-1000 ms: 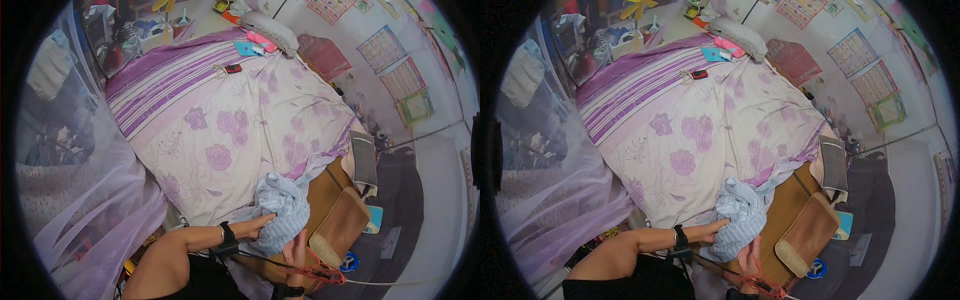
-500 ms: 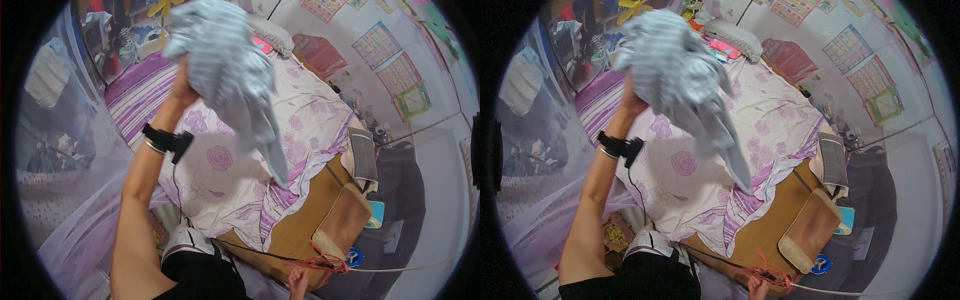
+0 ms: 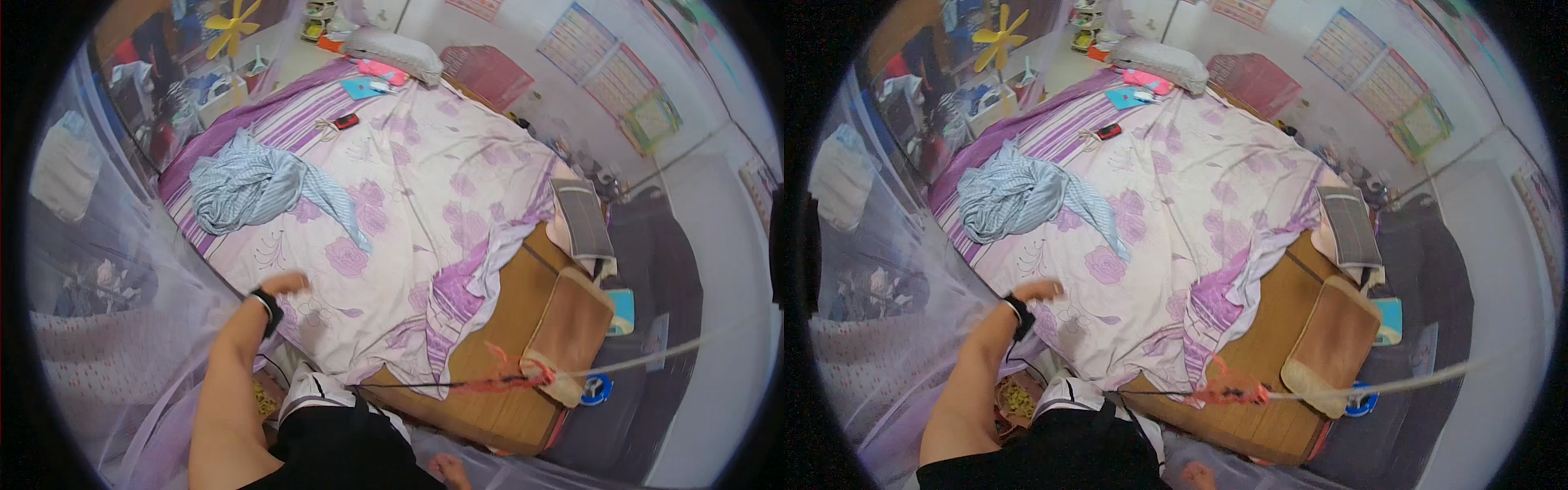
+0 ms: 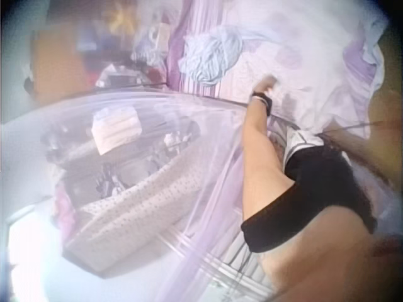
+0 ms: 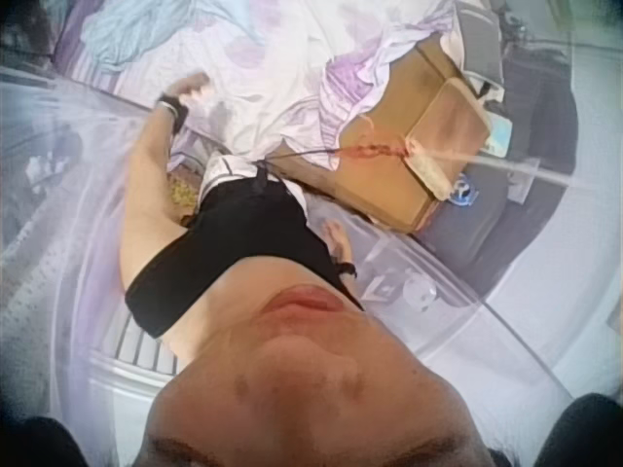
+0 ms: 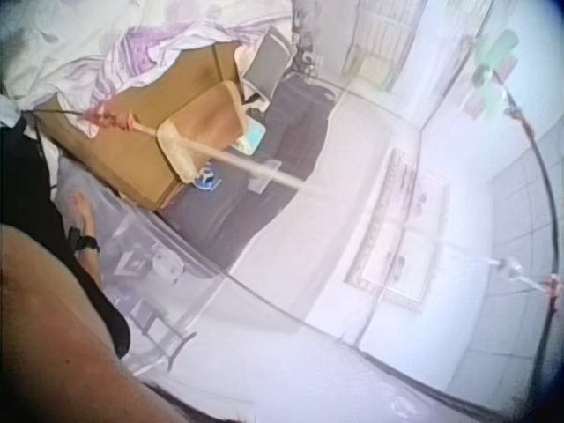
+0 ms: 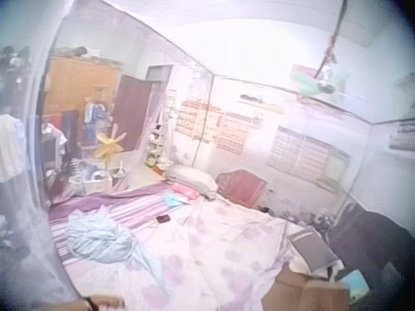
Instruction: The person spreads a purple floral-patterned sheet over a bed, smooths it out by hand, and then places a large brown pillow and a smaller checkered cushion on top of the sheet.
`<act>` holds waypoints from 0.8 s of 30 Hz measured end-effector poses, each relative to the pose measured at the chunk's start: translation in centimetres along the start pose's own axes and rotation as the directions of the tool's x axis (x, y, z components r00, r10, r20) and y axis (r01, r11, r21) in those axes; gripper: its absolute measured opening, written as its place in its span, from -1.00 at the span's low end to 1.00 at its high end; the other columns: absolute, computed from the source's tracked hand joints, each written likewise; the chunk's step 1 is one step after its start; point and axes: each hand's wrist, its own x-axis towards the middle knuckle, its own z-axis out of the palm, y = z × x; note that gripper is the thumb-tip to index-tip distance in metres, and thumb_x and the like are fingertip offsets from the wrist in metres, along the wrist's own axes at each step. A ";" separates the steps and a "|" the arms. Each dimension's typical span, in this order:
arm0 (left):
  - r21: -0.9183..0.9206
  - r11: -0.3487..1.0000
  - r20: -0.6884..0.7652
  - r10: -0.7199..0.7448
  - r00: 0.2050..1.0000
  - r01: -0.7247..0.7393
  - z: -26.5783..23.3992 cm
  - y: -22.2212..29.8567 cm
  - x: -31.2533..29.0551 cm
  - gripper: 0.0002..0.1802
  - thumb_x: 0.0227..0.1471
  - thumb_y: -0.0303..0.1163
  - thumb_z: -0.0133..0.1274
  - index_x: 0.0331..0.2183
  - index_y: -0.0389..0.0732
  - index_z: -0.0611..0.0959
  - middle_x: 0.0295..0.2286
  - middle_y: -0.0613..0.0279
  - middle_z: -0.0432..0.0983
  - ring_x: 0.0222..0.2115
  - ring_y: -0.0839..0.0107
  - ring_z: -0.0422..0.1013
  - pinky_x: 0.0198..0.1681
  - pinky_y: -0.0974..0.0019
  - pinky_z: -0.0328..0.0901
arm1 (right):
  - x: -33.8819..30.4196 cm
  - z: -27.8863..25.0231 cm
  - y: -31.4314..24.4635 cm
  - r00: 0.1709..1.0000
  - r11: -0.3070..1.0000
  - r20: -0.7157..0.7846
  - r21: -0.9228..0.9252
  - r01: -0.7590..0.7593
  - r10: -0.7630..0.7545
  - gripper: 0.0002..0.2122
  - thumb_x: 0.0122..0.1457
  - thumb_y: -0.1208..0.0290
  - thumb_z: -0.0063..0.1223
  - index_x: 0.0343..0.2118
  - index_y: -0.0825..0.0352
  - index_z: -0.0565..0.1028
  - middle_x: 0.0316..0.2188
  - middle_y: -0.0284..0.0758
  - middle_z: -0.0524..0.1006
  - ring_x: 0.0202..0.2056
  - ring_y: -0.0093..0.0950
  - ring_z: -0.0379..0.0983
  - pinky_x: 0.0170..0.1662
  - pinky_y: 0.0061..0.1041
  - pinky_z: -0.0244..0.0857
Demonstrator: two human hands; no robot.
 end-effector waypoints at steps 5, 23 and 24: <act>0.639 0.677 0.597 -0.139 0.790 -0.364 15.6 2.3 -7.5 -0.26 -0.18 0.19 -0.07 -0.09 -0.20 0.40 -0.12 0.08 0.34 -0.12 0.19 0.27 -0.07 0.26 0.13 | 2.4 -3.7 4.5 0.973 0.971 -0.061 -0.101 0.218 -0.224 -0.83 0.08 0.37 -0.08 -0.42 0.37 0.46 -0.54 -0.31 0.49 -0.49 -0.51 0.44 -0.42 -0.51 0.35; 0.382 0.663 0.707 0.241 0.666 -0.645 34.4 11.4 -7.9 -0.68 -0.13 -0.47 -0.15 -0.22 -0.26 0.41 -0.26 -0.19 0.36 -0.19 -0.02 0.29 -0.16 0.12 0.19 | 16.4 -9.8 7.1 0.994 0.902 -0.110 0.430 0.038 0.011 -0.76 0.08 0.32 -0.16 -0.63 0.35 0.34 -0.76 -0.34 0.38 -0.72 -0.53 0.30 -0.69 -0.56 0.14; 0.283 0.691 0.646 0.375 0.665 -0.665 35.1 11.0 -7.2 -0.68 -0.13 -0.47 -0.16 -0.23 -0.26 0.42 -0.32 -0.20 0.39 -0.23 -0.05 0.31 -0.19 0.11 0.21 | 16.8 -9.2 2.2 0.995 0.966 -0.085 0.251 0.069 -0.049 -0.77 0.07 0.34 -0.14 -0.65 0.34 0.31 -0.78 -0.36 0.34 -0.73 -0.55 0.28 -0.69 -0.56 0.13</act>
